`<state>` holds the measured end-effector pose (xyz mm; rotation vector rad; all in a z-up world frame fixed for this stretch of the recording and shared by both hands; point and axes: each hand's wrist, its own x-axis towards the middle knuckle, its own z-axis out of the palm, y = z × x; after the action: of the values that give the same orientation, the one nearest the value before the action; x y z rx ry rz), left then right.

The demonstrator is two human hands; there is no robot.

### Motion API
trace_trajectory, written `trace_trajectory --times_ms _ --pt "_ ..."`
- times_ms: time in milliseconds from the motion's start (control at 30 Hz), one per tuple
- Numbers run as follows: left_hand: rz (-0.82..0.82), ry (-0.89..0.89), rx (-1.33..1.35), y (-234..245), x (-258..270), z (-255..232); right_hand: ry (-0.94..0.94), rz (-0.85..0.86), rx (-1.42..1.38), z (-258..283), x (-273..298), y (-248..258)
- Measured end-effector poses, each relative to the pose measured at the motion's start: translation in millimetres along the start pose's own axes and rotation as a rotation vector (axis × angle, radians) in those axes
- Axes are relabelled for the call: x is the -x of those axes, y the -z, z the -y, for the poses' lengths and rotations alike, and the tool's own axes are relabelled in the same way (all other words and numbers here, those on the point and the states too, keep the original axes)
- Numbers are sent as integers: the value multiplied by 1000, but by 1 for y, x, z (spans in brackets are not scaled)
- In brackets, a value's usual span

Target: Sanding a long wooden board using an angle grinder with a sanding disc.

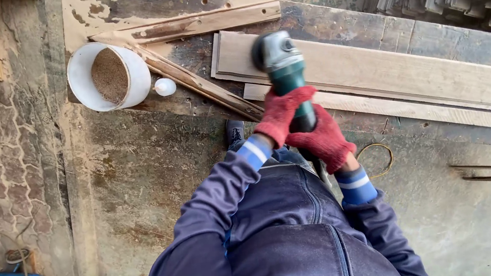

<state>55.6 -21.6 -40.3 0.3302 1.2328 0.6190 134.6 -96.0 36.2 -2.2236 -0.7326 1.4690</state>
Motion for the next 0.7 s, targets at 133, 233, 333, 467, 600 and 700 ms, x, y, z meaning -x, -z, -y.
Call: trace_trajectory --times_ms 133,233,333,467,600,700 --pt "-73 44 -61 -2 -2 -1 28 54 36 9 1 10" --pt "-26 14 -69 -27 -6 11 -35 -34 24 -4 2 26" --pt "58 25 -68 -66 -12 33 -58 -111 -32 -8 15 52" --pt "188 92 -168 -120 -11 67 -64 -255 -280 -47 15 84" --pt "305 148 -201 -164 15 73 -103 -366 -534 -92 14 111" --pt "380 147 -473 -181 11 79 -99 -401 -606 -97 15 119"
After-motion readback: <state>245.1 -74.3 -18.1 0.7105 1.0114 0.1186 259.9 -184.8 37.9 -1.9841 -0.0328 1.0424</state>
